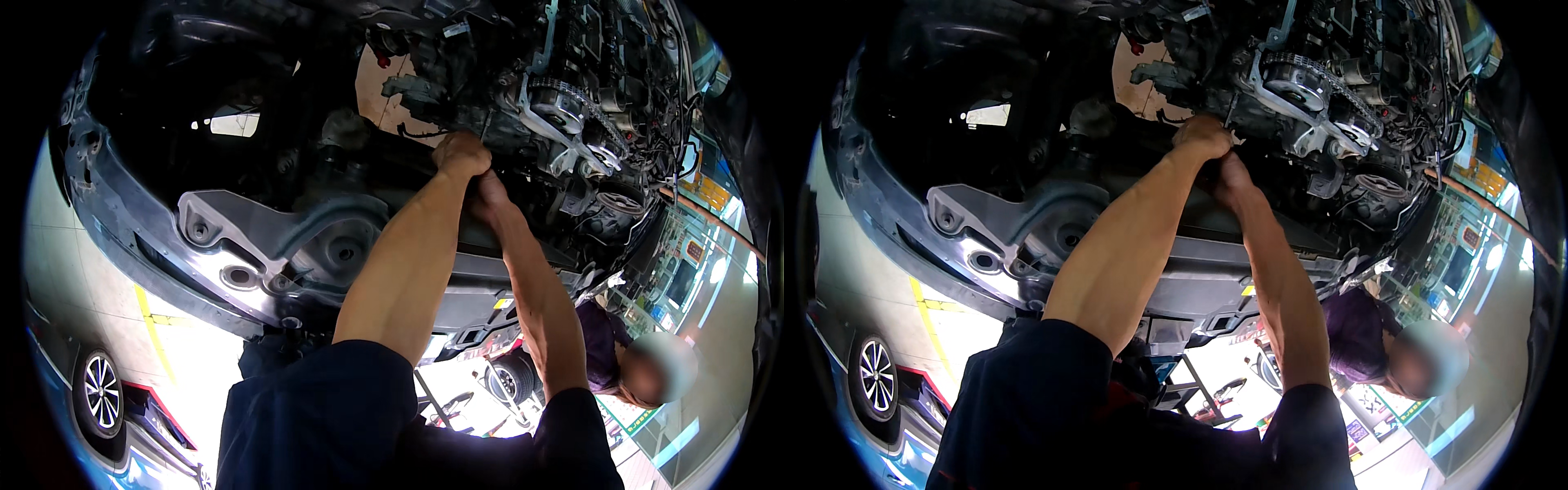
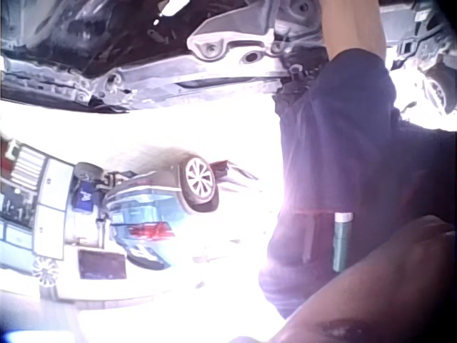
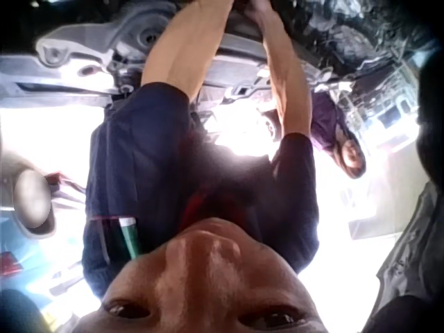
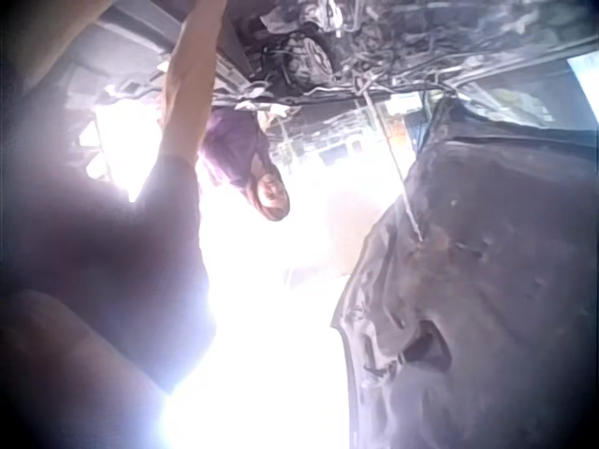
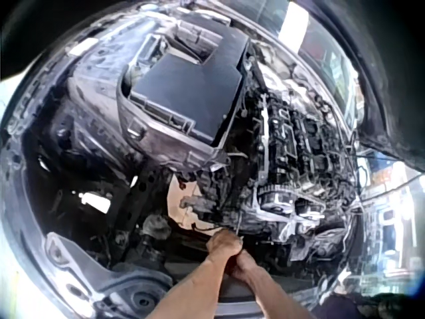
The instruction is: The person works under the hood of a car, using a wrench to tighten bolts on the engine. He repeatedly reaches into the engine bay, adjusts components, and places tools on the hood. The task involves mechanical repair actions focused on securing engine parts.
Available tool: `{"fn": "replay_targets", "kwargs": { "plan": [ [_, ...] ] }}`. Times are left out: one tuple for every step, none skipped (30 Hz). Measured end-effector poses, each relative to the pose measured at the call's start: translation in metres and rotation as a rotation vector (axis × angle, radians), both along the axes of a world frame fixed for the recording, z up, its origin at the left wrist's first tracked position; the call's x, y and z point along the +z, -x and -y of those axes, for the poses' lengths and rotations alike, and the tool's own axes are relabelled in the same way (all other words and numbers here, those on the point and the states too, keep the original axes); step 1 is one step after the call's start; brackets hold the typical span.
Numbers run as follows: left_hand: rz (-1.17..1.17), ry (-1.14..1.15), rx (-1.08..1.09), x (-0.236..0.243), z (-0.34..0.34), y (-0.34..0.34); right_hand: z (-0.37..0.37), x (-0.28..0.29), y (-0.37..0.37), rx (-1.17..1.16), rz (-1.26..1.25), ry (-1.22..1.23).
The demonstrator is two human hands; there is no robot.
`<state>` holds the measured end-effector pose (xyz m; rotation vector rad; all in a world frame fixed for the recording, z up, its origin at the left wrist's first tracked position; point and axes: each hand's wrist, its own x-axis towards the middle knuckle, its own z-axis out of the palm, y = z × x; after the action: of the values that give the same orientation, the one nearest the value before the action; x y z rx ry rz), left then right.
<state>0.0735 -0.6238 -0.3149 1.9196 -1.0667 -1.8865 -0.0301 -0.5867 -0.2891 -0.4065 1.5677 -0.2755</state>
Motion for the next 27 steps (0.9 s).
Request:
{"fn": "replay_targets", "kwargs": {
  "plan": [
    [0.068, 0.035, -0.079, -0.001, -0.001, 0.000, 0.000, 0.001, 0.000, 0.057, -0.097, 0.037],
    [0.085, 0.078, -0.121, -0.001, 0.001, 0.001, 0.001, 0.002, 0.000, 0.153, -0.125, 0.047],
    [0.174, 0.092, -0.173, -0.002, 0.001, 0.001, -0.001, 0.000, 0.000, 0.071, -0.189, 0.075],
    [0.069, 0.082, -0.128, -0.002, 0.002, 0.001, 0.002, 0.000, 0.002, 0.033, -0.186, 0.076],
    [-0.004, 0.063, -0.086, -0.002, 0.002, 0.002, 0.000, -0.002, 0.002, 0.022, -0.097, 0.049],
    [-0.128, 0.052, -0.057, -0.003, 0.003, 0.002, 0.003, -0.003, 0.005, -0.016, 0.280, -0.065],
    [-0.219, 0.041, -0.105, -0.003, 0.006, 0.001, 0.007, -0.004, 0.007, -0.038, 0.737, -0.215],
    [-0.218, -0.012, -0.170, -0.003, 0.003, 0.001, 0.002, -0.007, 0.007, -0.051, 0.847, -0.220],
    [-0.199, -0.030, -0.164, -0.005, 0.005, -0.001, 0.007, -0.007, 0.009, -0.038, 0.783, -0.227],
    [-0.116, 0.013, -0.107, -0.004, 0.003, 0.001, 0.001, -0.010, 0.008, -0.015, 0.371, -0.086],
    [0.003, 0.052, -0.006, -0.004, 0.000, 0.000, 0.000, -0.010, 0.008, 0.008, -0.018, 0.029],
    [0.068, 0.032, -0.081, -0.004, 0.002, 0.000, 0.000, -0.011, 0.006, 0.187, -0.153, 0.100],
    [0.046, 0.027, -0.017, -0.004, -0.001, 0.000, -0.003, -0.012, 0.004, 0.143, -0.176, 0.129],
    [0.011, 0.002, 0.019, -0.004, 0.001, -0.001, 0.000, -0.010, 0.004, 0.107, -0.182, 0.115],
    [-0.018, -0.037, 0.051, -0.004, -0.001, 0.000, -0.004, -0.010, 0.002, 0.103, -0.113, 0.076],
    [-0.163, -0.003, 0.057, -0.004, 0.000, -0.002, 0.000, -0.009, 0.002, -0.072, 0.003, 0.043],
    [-0.150, 0.010, 0.004, -0.004, 0.003, -0.003, 0.002, -0.009, 0.002, -0.063, 0.173, -0.024],
    [-0.182, 0.014, -0.058, -0.003, 0.000, -0.003, 0.001, -0.007, 0.002, -0.027, 0.412, -0.121],
    [-0.201, 0.030, -0.080, -0.004, 0.005, -0.006, 0.004, -0.006, 0.004, -0.091, 0.138, -0.024],
    [-0.053, 0.063, 0.017, -0.002, 0.001, -0.004, 0.001, -0.007, 0.004, -0.127, 0.002, 0.053],
    [-0.005, 0.071, -0.028, -0.003, 0.003, -0.006, 0.002, -0.007, 0.005, -0.046, -0.074, 0.067],
    [0.042, 0.079, -0.076, -0.002, 0.003, -0.005, 0.002, -0.008, 0.006, 0.037, -0.125, 0.080],
    [0.109, 0.071, -0.139, -0.002, 0.002, -0.005, -0.001, -0.009, 0.007, 0.125, -0.168, 0.053],
    [0.093, 0.058, -0.154, -0.001, 0.004, -0.005, 0.003, -0.010, 0.008, 0.213, -0.218, 0.075],
    [0.026, 0.074, -0.119, -0.001, 0.003, -0.004, 0.000, -0.011, 0.008, 0.086, -0.143, 0.115],
    [-0.017, 0.071, -0.104, 0.000, 0.004, -0.004, 0.002, -0.011, 0.009, -0.029, -0.058, 0.104],
    [-0.087, 0.071, -0.088, 0.001, 0.003, -0.004, 0.001, -0.011, 0.007, -0.131, 0.071, 0.107]
  ]
}}
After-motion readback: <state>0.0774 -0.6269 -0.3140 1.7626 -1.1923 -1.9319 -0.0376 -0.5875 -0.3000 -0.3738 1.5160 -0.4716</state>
